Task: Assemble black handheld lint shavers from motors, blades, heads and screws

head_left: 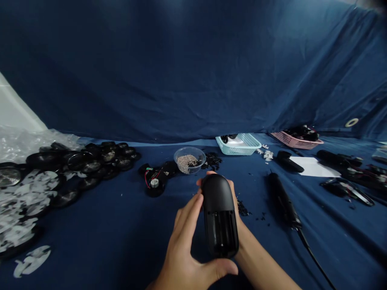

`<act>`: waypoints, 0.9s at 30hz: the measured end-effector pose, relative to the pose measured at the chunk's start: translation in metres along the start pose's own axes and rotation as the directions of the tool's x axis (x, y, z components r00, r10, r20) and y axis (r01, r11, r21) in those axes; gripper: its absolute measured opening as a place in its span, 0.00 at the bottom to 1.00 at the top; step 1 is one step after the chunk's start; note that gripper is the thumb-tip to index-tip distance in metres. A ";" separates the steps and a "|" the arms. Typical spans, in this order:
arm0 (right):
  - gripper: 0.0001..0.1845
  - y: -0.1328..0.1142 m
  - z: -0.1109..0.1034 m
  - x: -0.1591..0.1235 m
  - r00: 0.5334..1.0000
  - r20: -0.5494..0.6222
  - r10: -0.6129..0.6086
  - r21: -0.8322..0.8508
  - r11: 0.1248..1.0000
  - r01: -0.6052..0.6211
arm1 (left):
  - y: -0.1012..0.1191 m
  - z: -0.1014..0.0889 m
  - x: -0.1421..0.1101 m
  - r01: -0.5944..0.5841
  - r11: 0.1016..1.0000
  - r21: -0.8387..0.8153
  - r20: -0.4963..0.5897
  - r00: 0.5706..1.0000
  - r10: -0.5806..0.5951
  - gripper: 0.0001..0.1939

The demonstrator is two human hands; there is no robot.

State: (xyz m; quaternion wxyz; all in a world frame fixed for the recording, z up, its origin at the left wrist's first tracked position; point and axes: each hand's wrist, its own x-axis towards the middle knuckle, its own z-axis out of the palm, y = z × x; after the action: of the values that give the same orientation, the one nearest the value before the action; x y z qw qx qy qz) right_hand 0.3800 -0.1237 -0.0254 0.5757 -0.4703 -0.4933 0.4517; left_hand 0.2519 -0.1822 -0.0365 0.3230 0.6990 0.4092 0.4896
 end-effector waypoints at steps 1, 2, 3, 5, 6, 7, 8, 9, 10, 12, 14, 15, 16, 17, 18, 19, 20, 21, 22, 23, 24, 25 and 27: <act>0.34 0.000 0.000 -0.001 1.000 0.011 0.018 0.031 0.999 -0.019 | 0.000 0.000 0.000 0.015 1.000 -0.005 0.000 1.000 -0.015 0.56; 0.33 -0.001 0.000 -0.001 0.999 0.023 0.042 0.081 0.996 -0.044 | 0.000 0.000 -0.001 0.026 1.000 -0.008 0.004 1.000 -0.026 0.56; 0.32 -0.002 0.000 -0.002 0.998 0.032 0.063 0.115 0.991 -0.066 | -0.001 0.000 -0.001 0.030 0.999 -0.010 0.010 0.999 -0.030 0.56; 0.30 -0.006 -0.001 -0.002 0.994 0.034 0.101 0.146 0.984 -0.105 | -0.001 0.000 -0.002 0.034 0.999 -0.017 0.020 0.999 -0.034 0.57; 0.30 -0.008 -0.001 -0.002 0.992 0.026 0.120 0.149 0.981 -0.122 | -0.002 -0.001 -0.003 0.051 0.998 -0.023 0.026 0.998 -0.050 0.56; 0.29 -0.010 -0.002 -0.001 0.991 0.009 0.136 0.146 0.980 -0.136 | -0.002 -0.001 -0.003 0.090 0.995 -0.037 0.038 0.995 -0.089 0.55; 0.29 -0.012 -0.004 0.000 0.989 -0.017 0.146 0.136 0.981 -0.142 | -0.002 -0.001 -0.002 0.149 0.986 -0.070 0.058 0.988 -0.145 0.55; 0.29 -0.013 -0.005 0.001 0.988 -0.053 0.145 0.119 0.983 -0.138 | -0.002 -0.001 -0.001 0.219 0.967 -0.128 0.093 0.974 -0.208 0.54; 0.28 -0.013 -0.007 0.003 0.987 -0.093 0.133 0.095 0.988 -0.125 | -0.002 0.000 0.002 0.290 0.934 -0.210 0.138 0.954 -0.266 0.54; 0.27 -0.014 -0.010 0.004 0.983 -0.159 0.087 0.035 0.996 -0.082 | -0.001 0.000 0.008 0.399 0.825 -0.402 0.226 0.916 -0.332 0.53; 0.25 -0.016 -0.012 0.005 0.986 -0.164 0.035 -0.029 0.999 -0.040 | 0.002 -0.001 0.016 0.436 0.725 -0.534 0.254 0.900 -0.355 0.49; 0.24 -0.019 -0.012 0.004 0.990 -0.142 0.015 -0.057 0.998 -0.023 | 0.005 -0.003 0.020 0.449 0.695 -0.562 0.246 0.892 -0.378 0.45; 0.23 -0.022 -0.013 0.003 0.994 -0.109 -0.002 -0.084 0.996 -0.007 | 0.008 -0.005 0.023 0.470 0.673 -0.571 0.241 0.880 -0.410 0.40; 0.22 -0.025 -0.014 0.001 0.997 -0.070 -0.017 -0.111 0.994 0.009 | 0.012 -0.008 0.024 0.497 0.654 -0.571 0.245 0.863 -0.441 0.36; 0.22 -0.029 -0.014 -0.001 0.999 -0.035 -0.034 -0.140 0.990 0.029 | 0.016 -0.011 0.025 0.526 0.632 -0.570 0.257 0.844 -0.471 0.33; 0.22 -0.034 -0.015 -0.003 0.998 -0.013 -0.059 -0.174 0.983 0.055 | 0.019 -0.014 0.024 0.553 0.608 -0.570 0.277 0.826 -0.491 0.32; 0.21 -0.037 -0.016 -0.006 0.996 -0.002 -0.091 -0.215 0.973 0.088 | 0.023 -0.017 0.022 0.573 0.587 -0.572 0.303 0.813 -0.498 0.31; 0.20 -0.040 -0.016 -0.009 0.992 -0.001 -0.130 -0.262 0.957 0.125 | 0.025 -0.020 0.019 0.583 0.575 -0.574 0.330 0.808 -0.489 0.30; 0.18 -0.042 -0.016 -0.012 0.985 -0.002 -0.173 -0.311 0.936 0.163 | 0.027 -0.023 0.015 0.582 0.571 -0.578 0.349 0.810 -0.471 0.31; 0.17 -0.044 -0.016 -0.014 0.977 0.000 -0.212 -0.356 0.913 0.199 | 0.028 -0.026 0.012 0.576 0.571 -0.585 0.363 0.815 -0.451 0.31; 0.17 -0.044 -0.014 -0.017 0.969 0.011 -0.245 -0.394 0.890 0.229 | 0.028 -0.028 0.008 0.571 0.570 -0.591 0.378 0.820 -0.431 0.32; 0.17 -0.045 -0.013 -0.020 0.963 0.027 -0.268 -0.424 0.869 0.253 | 0.028 -0.030 0.005 0.568 0.568 -0.595 0.390 0.822 -0.414 0.34; 0.16 -0.044 -0.009 -0.026 0.956 0.064 -0.288 -0.464 0.839 0.284 | 0.027 -0.034 0.000 0.565 0.569 -0.597 0.406 0.825 -0.393 0.37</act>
State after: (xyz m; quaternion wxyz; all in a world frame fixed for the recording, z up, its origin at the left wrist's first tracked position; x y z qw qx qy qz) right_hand 0.3882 -0.1565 0.0139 0.5080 -0.5181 -0.6497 0.2266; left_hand 0.2262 -0.1927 -0.0029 0.7265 0.4371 0.3293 0.4156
